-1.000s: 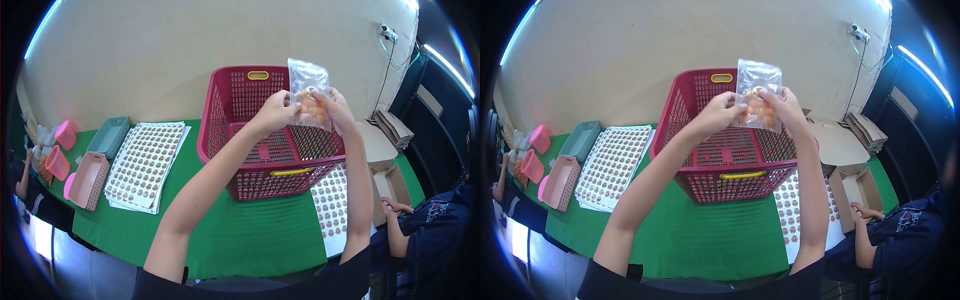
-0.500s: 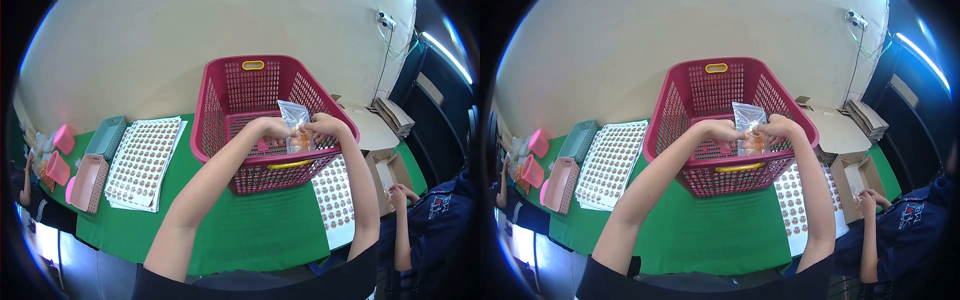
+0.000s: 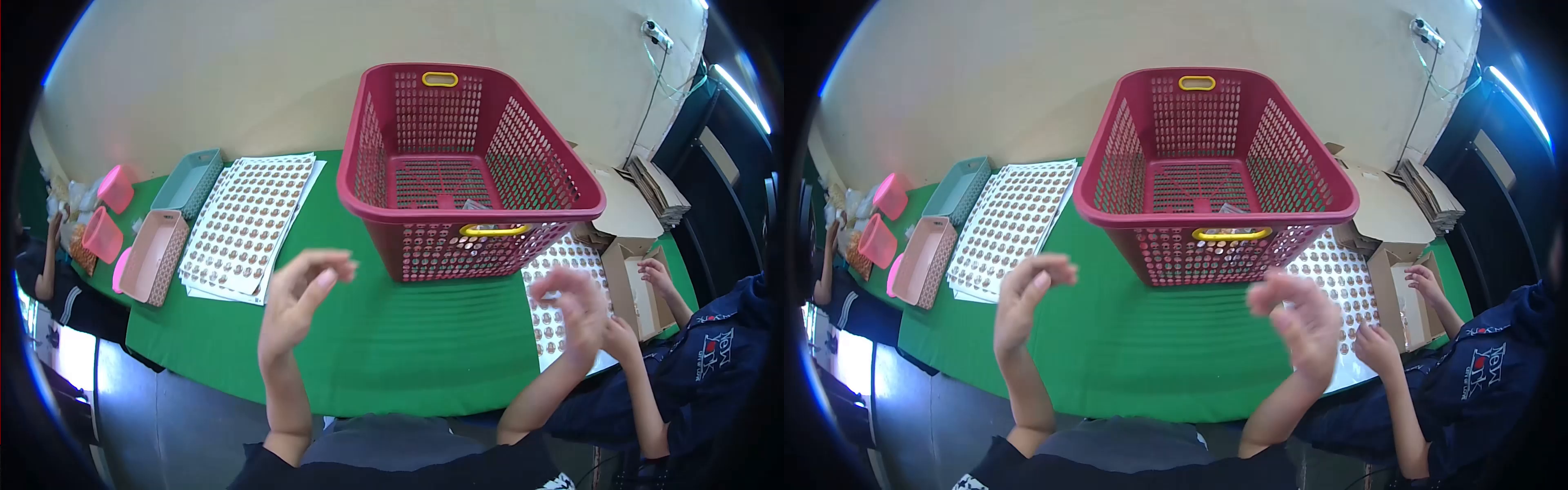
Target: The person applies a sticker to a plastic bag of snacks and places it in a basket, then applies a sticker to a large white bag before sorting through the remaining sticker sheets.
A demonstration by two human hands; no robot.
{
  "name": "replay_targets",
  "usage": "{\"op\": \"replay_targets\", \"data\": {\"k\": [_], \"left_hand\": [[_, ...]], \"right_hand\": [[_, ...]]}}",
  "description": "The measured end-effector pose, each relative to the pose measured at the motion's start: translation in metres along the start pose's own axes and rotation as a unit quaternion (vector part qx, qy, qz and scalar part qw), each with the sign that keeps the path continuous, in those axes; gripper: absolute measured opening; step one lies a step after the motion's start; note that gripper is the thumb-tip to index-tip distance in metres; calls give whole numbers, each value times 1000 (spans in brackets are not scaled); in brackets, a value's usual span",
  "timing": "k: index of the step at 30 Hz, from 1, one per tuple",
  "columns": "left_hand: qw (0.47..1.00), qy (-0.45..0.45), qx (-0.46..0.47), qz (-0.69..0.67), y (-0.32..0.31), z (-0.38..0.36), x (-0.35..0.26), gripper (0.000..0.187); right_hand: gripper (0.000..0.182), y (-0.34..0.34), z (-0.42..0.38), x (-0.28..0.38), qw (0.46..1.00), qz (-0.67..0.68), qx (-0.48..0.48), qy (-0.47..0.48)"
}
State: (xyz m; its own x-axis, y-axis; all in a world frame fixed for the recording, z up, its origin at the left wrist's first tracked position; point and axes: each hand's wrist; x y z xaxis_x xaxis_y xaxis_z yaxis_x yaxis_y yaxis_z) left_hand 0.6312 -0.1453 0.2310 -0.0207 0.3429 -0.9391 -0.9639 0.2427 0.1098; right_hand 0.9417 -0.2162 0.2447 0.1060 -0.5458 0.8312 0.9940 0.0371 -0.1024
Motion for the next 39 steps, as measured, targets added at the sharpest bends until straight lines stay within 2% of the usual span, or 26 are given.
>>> {"op": "replay_targets", "data": {"k": [2,4,5,7,8,9,10,12,17,19,22,25,26,28,31,33,36,37,39], "left_hand": [[993,95,-61,-34,6,-35,39,26],[982,172,-81,13,15,-71,78,27],[981,171,-95,12,19,-93,94,27],[961,256,-105,-12,27,-128,117,26],[959,252,-126,-12,31,-135,116,26],[949,286,-129,-1,37,-143,115,26],[937,323,-133,10,44,-154,112,27],[932,305,-196,13,63,-162,105,28],[927,212,-304,60,123,-196,67,26],[915,213,-335,75,149,-228,48,25],[873,184,-440,98,184,-295,33,25],[808,228,-533,105,211,-373,25,24],[803,225,-541,108,217,-399,24,24],[736,284,-600,132,227,-442,23,25],[700,297,-641,103,243,-482,21,21],[703,297,-637,107,255,-493,21,21],[710,296,-628,119,267,-485,11,20],[714,292,-626,118,272,-481,11,20],[726,287,-614,114,280,-477,18,20]], "right_hand": [[30,-12,-30,-37,988,105,5,-111],[29,-32,-58,-78,957,185,-8,-223],[28,-42,-72,-94,940,214,-10,-265],[27,-66,-101,-113,917,151,7,-368],[25,-77,-114,-117,901,149,32,-406],[24,-87,-123,-122,881,149,58,-445],[24,-98,-127,-125,877,153,80,-449],[24,-123,-132,-132,846,148,144,-492],[26,-199,-111,-140,825,137,287,-467],[28,-237,-104,-142,814,150,331,-452],[29,-296,-100,-145,804,147,394,-421],[29,-357,-114,-151,786,155,440,-406],[29,-376,-120,-152,782,158,450,-402],[31,-411,-132,-154,774,125,510,-354],[33,-448,-150,-169,778,76,551,-293],[35,-466,-159,-188,788,92,531,-298],[33,-476,-154,-198,838,-12,456,-298],[29,-476,-147,-205,867,-40,435,-240],[24,-476,-129,-218,910,-78,349,-212]]}}
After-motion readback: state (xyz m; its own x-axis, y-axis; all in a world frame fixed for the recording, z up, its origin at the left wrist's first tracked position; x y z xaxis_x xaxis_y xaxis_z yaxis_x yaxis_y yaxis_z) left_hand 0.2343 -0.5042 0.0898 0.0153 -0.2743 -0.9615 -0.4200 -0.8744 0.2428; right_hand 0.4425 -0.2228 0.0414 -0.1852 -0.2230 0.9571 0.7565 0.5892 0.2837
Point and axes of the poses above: each hand's wrist, its own z-axis towards the middle knuckle, its own y-axis out of the back of the hand, x = y × z, and after that the axes turned 7 degrees about z, right-handed
